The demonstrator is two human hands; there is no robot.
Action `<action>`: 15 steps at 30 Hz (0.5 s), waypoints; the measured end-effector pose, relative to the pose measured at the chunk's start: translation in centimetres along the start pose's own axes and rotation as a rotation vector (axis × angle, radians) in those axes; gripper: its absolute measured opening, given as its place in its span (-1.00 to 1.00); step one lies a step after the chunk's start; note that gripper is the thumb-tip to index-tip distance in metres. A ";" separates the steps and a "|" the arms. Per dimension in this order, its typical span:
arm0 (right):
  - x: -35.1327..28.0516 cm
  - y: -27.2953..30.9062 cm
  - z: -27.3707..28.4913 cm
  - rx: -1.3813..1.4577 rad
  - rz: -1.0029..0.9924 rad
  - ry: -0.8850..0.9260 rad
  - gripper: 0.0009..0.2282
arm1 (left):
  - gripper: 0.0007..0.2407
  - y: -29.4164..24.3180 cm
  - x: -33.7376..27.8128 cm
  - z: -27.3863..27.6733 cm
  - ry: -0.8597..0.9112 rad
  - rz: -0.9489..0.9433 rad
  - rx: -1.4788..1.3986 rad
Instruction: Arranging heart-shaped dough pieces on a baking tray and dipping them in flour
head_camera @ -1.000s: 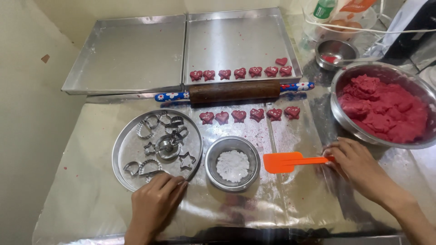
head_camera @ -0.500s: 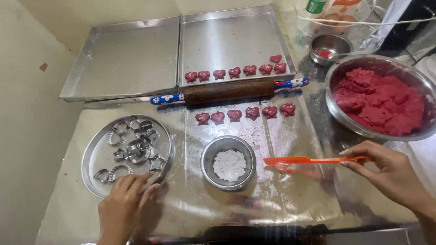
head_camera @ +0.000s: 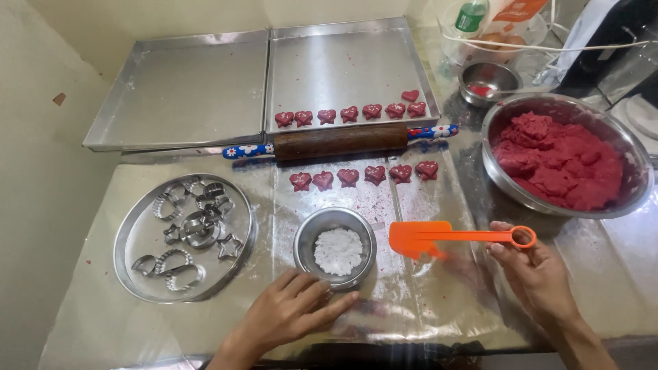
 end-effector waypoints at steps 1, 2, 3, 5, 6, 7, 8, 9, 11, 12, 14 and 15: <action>-0.2 -0.2 -0.2 0.001 -0.003 0.000 -0.59 | -0.60 0.0 -0.1 -0.1 0.003 0.001 0.000; -0.4 -0.5 -0.4 -0.025 0.020 0.008 -0.65 | -0.62 0.0 -0.2 -0.2 0.014 -0.006 0.048; -0.5 -0.7 -0.6 -0.051 0.043 0.017 -0.71 | -0.64 0.0 -0.4 -0.3 0.025 -0.014 0.096; -1.0 -0.6 -1.3 -0.058 0.035 0.011 -0.77 | -0.65 0.0 -0.3 -0.6 0.018 -0.008 0.100; -1.2 -0.5 -1.6 -0.064 0.033 0.002 -0.80 | -0.67 0.0 -0.2 -0.9 0.006 -0.007 0.104; -0.9 -0.8 -1.8 -0.063 0.034 0.002 -0.80 | -0.67 0.1 -0.6 -1.3 0.006 -0.007 0.105; -0.8 -1.0 -1.9 0.014 0.032 -0.004 -0.86 | -0.62 0.2 -0.9 -1.8 0.019 0.004 0.078; -0.6 -1.2 -1.9 0.091 0.031 -0.011 -0.92 | -0.57 0.3 -1.3 -2.3 0.032 0.014 0.051; -0.6 -0.9 -2.3 0.144 0.013 -0.052 -0.91 | -0.54 0.3 -1.1 -1.8 0.048 0.027 0.043; -0.6 -0.8 -2.5 0.197 -0.005 -0.090 -0.90 | -0.52 0.3 -1.0 -1.6 0.065 0.042 0.038; -1.5 0.2 -3.0 0.169 -0.005 -0.134 -0.93 | -0.52 0.4 -2.1 -1.6 0.094 0.062 0.049; -2.0 0.8 -3.2 0.142 -0.003 -0.174 -0.91 | -0.51 0.5 -2.7 -1.6 0.122 0.083 0.063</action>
Point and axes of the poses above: each hand's wrist, its own x-axis towards the middle knuckle, its own z-axis out of the back of the hand, y = z × x, the point moved 1 cm from there along x, towards the middle knuckle, and after that the axes turned 13 degrees about -y, right-handed, at the moved point
